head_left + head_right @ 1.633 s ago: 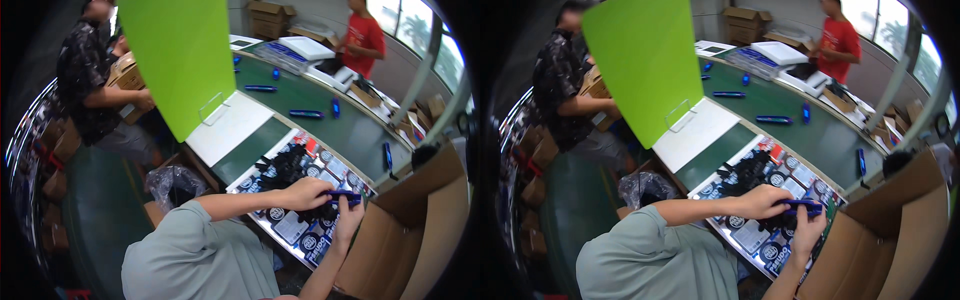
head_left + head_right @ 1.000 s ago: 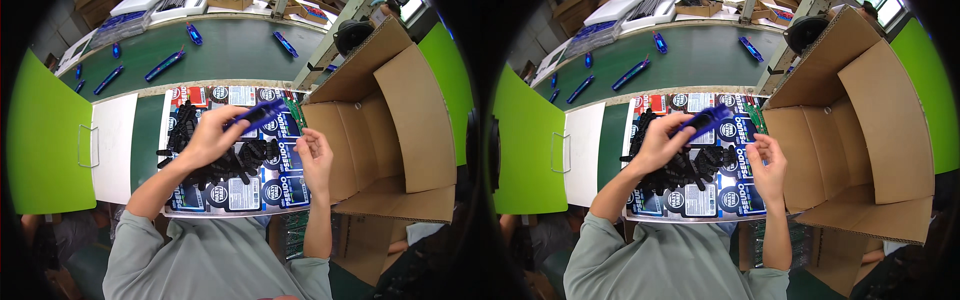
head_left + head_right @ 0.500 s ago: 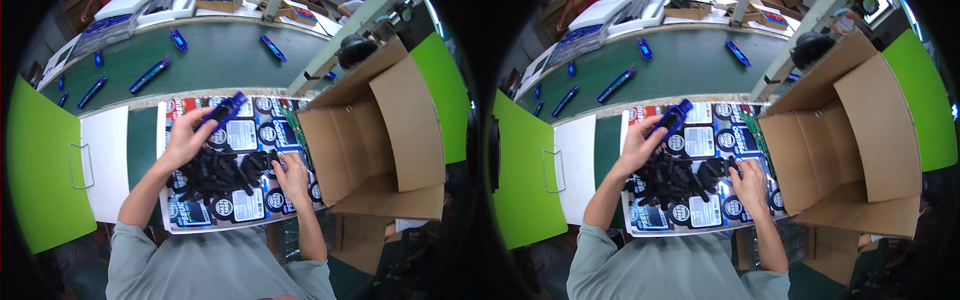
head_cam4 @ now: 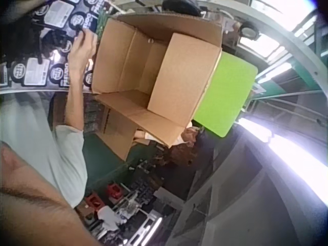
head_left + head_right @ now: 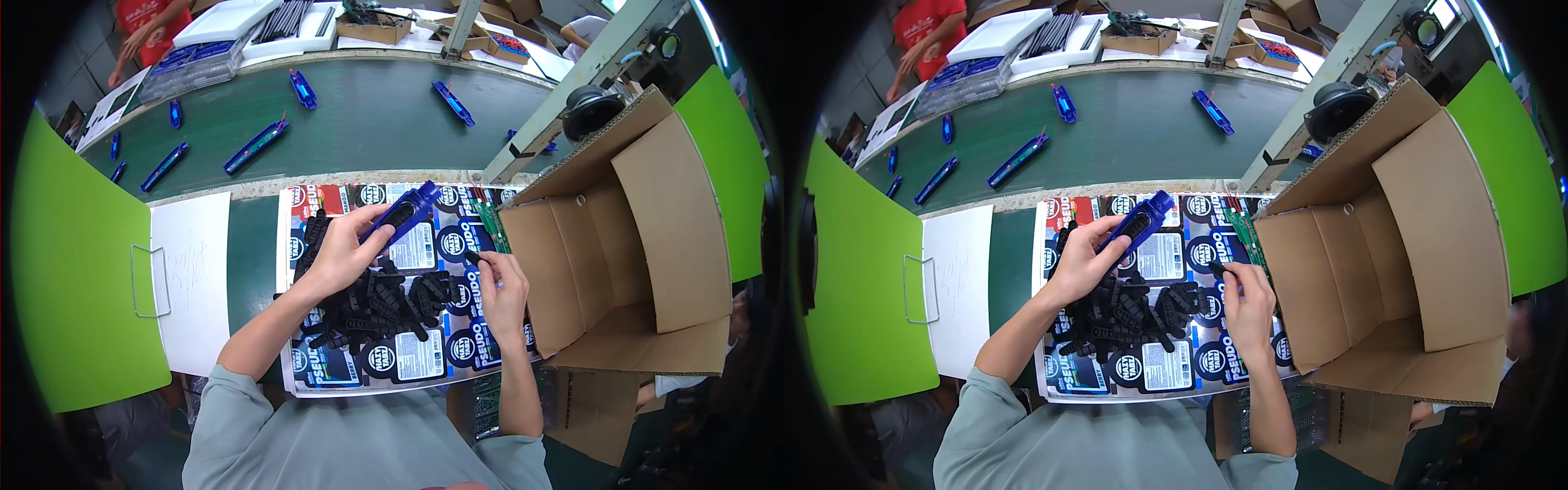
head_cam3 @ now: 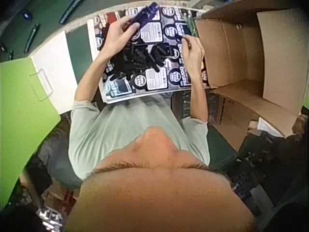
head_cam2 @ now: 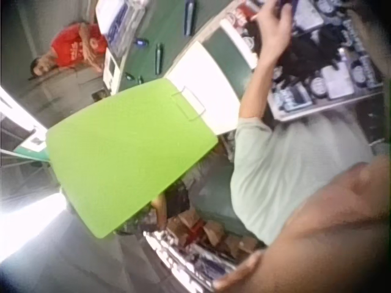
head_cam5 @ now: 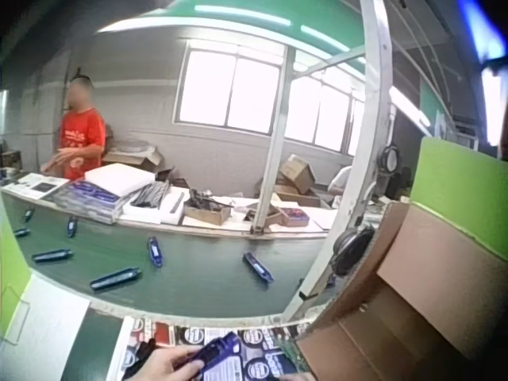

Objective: The person repeatedly picks up a blue plastic casing and a green circuit board, inserts the board into the casing, and places the assembled unit on the table. This process is repeated multiple times throughout the clip.

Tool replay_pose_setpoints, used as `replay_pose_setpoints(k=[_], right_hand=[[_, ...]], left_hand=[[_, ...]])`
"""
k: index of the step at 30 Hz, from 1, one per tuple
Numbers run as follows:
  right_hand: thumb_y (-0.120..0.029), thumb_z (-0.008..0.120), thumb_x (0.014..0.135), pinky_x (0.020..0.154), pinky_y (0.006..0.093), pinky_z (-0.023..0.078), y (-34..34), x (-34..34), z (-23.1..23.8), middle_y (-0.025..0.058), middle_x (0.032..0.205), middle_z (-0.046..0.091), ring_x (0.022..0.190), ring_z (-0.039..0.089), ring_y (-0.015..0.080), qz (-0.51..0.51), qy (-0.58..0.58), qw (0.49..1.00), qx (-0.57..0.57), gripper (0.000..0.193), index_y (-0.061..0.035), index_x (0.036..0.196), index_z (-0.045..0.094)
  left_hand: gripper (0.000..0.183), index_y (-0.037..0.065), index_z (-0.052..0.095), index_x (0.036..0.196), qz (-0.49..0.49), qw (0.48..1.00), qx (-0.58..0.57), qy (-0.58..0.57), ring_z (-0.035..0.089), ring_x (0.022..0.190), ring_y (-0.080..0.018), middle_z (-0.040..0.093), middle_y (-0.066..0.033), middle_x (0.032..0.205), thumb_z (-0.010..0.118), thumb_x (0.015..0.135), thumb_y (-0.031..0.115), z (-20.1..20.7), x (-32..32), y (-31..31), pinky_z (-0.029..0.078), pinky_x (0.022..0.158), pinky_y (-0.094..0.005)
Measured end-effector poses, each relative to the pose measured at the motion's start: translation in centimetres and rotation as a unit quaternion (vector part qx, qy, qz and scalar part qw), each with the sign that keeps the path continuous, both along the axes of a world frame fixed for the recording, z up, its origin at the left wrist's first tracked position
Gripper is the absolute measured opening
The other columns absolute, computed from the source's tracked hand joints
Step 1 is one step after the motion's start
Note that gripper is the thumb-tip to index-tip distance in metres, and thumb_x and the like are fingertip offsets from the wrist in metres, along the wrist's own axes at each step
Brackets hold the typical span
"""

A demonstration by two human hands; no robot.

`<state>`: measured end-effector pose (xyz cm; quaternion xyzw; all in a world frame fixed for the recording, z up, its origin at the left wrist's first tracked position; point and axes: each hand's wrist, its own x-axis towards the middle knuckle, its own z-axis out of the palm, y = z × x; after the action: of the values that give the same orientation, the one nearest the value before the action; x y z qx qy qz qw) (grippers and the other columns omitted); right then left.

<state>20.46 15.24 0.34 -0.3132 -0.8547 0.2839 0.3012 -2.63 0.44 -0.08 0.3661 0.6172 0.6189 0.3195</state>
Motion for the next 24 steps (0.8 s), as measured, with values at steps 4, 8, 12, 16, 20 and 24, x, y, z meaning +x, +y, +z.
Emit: replay_pose_setpoints(k=[4, 8, 12, 16, 20, 24], right_hand=[[-0.001, 0.066, 0.09, 0.072, 0.0385, 0.053, 0.9, 0.9, -2.4, 0.0167, 0.094, 0.066, 0.08, 0.066, 0.0334, 0.013, -0.016, 1.0, -0.001, 0.012, 0.0016, 0.101, 0.07], [-0.008, 0.07, 0.088, 0.081, 0.0441, 0.051, 1.7, 2.0, -3.5, 0.0167, 0.094, 0.067, 0.091, 0.065, 0.035, 0.037, -0.113, 0.992, 0.045, 0.013, 0.0008, 0.098, 0.072], [-0.01, 0.07, 0.089, 0.08, 0.046, 0.05, 4.7, 0.4, -3.3, 0.0154, 0.094, 0.066, 0.091, 0.064, 0.0357, -0.039, -0.094, 0.992, 0.074, 0.014, 0.0003, 0.097, 0.071], [-0.012, 0.069, 0.089, 0.079, 0.0459, 0.05, 6.8, -1.1, -2.7, 0.0141, 0.093, 0.063, 0.091, 0.063, 0.0345, -0.079, -0.233, 0.947, 0.205, 0.011, -0.0013, 0.093, 0.068], [-0.011, 0.064, 0.09, 0.078, 0.042, 0.048, 6.3, -0.5, -4.5, 0.0111, 0.092, 0.061, 0.087, 0.062, 0.0299, -0.103, -0.302, 0.894, 0.313, 0.01, -0.0041, 0.096, 0.068], [-0.008, 0.059, 0.09, 0.076, 0.0408, 0.046, 4.0, -0.7, -5.3, 0.0091, 0.091, 0.058, 0.086, 0.06, 0.0276, -0.082, -0.249, 0.911, 0.319, 0.014, -0.0053, 0.1, 0.068]], left_hand=[[0.034, -0.004, 0.06, 0.131, -0.001, 1.0, -0.003, -0.014, 0.063, 0.074, -0.0063, 0.069, -0.0041, 0.088, 0.062, 0.099, 0.008, -0.2, -0.4, -0.4, 0.051, 0.06, -0.0228], [0.034, -0.004, 0.06, 0.13, 0.012, 1.0, -0.004, -0.025, 0.058, 0.071, -0.0034, 0.068, -0.0024, 0.086, 0.062, 0.098, 0.008, -0.1, -0.7, -0.2, 0.047, 0.058, -0.0207], [0.034, -0.003, 0.06, 0.13, 0.01, 0.999, 0.018, -0.036, 0.058, 0.072, -0.0035, 0.067, -0.0019, 0.088, 0.062, 0.099, 0.009, 0.7, -0.4, 0.4, 0.047, 0.058, -0.0203], [0.034, -0.003, 0.06, 0.13, 0.005, 0.999, 0.021, -0.033, 0.058, 0.073, -0.0034, 0.067, -0.0018, 0.089, 0.061, 0.099, 0.008, 0.6, -0.3, 0.4, 0.047, 0.059, -0.0201], [0.033, -0.004, 0.058, 0.131, 0.001, 0.999, 0.007, -0.035, 0.06, 0.075, -0.0044, 0.066, -0.0017, 0.094, 0.06, 0.1, 0.009, 0.1, -1.1, 0.2, 0.049, 0.06, -0.0195], [0.033, -0.004, 0.059, 0.13, -0.001, 0.999, 0.013, -0.041, 0.06, 0.075, -0.0045, 0.066, -0.0013, 0.092, 0.06, 0.1, 0.009, 0.0, -1.0, 0.5, 0.049, 0.059, -0.0195]])
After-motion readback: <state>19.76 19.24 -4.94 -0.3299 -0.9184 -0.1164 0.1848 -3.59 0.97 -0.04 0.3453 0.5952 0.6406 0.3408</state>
